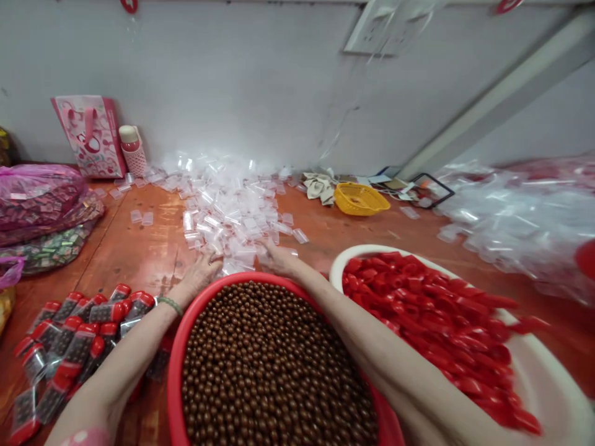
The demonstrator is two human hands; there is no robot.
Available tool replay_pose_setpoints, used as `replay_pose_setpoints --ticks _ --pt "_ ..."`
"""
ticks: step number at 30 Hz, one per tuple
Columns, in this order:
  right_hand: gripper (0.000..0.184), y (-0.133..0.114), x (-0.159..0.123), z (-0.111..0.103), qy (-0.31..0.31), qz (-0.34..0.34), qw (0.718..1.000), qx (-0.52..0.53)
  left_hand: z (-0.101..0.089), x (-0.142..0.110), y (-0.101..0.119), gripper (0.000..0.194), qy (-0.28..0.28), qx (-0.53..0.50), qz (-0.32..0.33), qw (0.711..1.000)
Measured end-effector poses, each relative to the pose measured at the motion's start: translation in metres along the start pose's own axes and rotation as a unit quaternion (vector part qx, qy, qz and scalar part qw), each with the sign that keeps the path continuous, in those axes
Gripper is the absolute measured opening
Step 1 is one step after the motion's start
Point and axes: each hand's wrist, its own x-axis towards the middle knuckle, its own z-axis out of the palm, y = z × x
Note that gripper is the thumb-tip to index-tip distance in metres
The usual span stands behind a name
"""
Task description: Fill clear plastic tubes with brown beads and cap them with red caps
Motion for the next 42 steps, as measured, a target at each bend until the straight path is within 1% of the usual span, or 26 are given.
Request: replay_pose_setpoints --ticks 3,6,8,10,11,13,16,17,18,19,21,23,24,25,27,30,33,35,37,39,42 --pt "0.035 0.001 -0.005 -0.005 0.042 0.004 0.998 0.044 -0.012 -0.002 0.002 0.039 0.0 -0.017 0.004 1.0" --pt "0.025 -0.002 -0.016 -0.015 0.085 -0.01 0.991 0.102 -0.027 -0.006 0.004 0.042 0.004 -0.029 0.0 1.0" --pt "0.021 -0.008 -0.032 -0.022 0.11 -0.027 0.983 0.143 -0.038 -0.008 0.005 0.036 0.015 -0.032 -0.016 0.999" --pt "0.023 -0.014 -0.057 -0.03 0.123 -0.049 0.975 0.176 -0.049 -0.007 0.006 0.029 0.032 -0.029 -0.034 0.998" --pt "0.025 -0.017 -0.071 -0.032 0.119 -0.065 0.973 0.187 -0.054 -0.006 0.008 0.026 0.042 -0.027 -0.042 0.998" --pt "0.027 -0.023 -0.099 -0.036 0.073 -0.117 0.976 0.167 -0.066 -0.004 0.016 0.026 0.069 -0.023 -0.052 0.996" --pt "0.025 -0.026 -0.129 -0.034 -0.007 -0.12 0.988 0.1 -0.083 -0.003 0.038 0.025 0.136 -0.046 -0.045 0.989" --pt "0.025 -0.025 -0.135 -0.031 -0.02 -0.114 0.99 0.079 -0.087 -0.004 0.048 0.024 0.153 -0.064 -0.036 0.985" --pt "0.025 -0.024 -0.138 -0.029 -0.018 -0.111 0.992 0.057 -0.089 -0.006 0.059 0.022 0.162 -0.088 -0.024 0.983" --pt "0.026 -0.023 -0.141 -0.026 -0.001 -0.113 0.993 0.032 -0.09 -0.008 0.07 0.021 0.159 -0.111 -0.01 0.981" --pt "0.026 -0.021 -0.143 -0.022 0.062 -0.13 0.989 -0.026 -0.087 -0.013 0.09 0.017 0.131 -0.141 0.022 0.981" --pt "0.026 -0.021 -0.145 -0.018 0.13 -0.16 0.977 -0.061 -0.079 -0.018 0.107 0.014 0.09 -0.132 0.043 0.986" --pt "0.026 -0.023 -0.148 -0.016 0.148 -0.177 0.971 -0.06 -0.075 -0.02 0.114 0.013 0.066 -0.114 0.047 0.99" --pt "0.025 -0.024 -0.151 -0.014 0.153 -0.194 0.968 -0.048 -0.071 -0.022 0.119 0.012 0.041 -0.093 0.048 0.994" --pt "0.024 -0.029 -0.158 -0.009 0.141 -0.22 0.965 -0.011 -0.065 -0.025 0.125 0.009 -0.007 -0.057 0.05 0.997" --pt "0.025 -0.035 -0.168 -0.004 0.12 -0.231 0.965 0.026 -0.066 -0.031 0.13 0.012 -0.047 -0.058 0.05 0.996" --pt "0.028 -0.04 -0.175 0.0 0.107 -0.224 0.965 0.083 -0.072 -0.038 0.133 0.022 -0.054 -0.127 0.064 0.988" --pt "0.03 -0.043 -0.175 0.003 0.106 -0.225 0.959 0.136 -0.074 -0.042 0.136 0.028 -0.053 -0.185 0.079 0.978" --pt "0.031 -0.047 -0.173 0.008 0.116 -0.234 0.949 0.179 -0.074 -0.045 0.14 0.028 -0.045 -0.228 0.083 0.969" --pt "0.029 -0.051 -0.17 0.014 0.128 -0.244 0.938 0.21 -0.073 -0.048 0.142 0.027 -0.051 -0.263 0.084 0.96" --pt "0.021 -0.056 -0.167 0.02 0.141 -0.24 0.928 0.248 -0.076 -0.053 0.146 0.026 -0.066 -0.294 0.087 0.95"
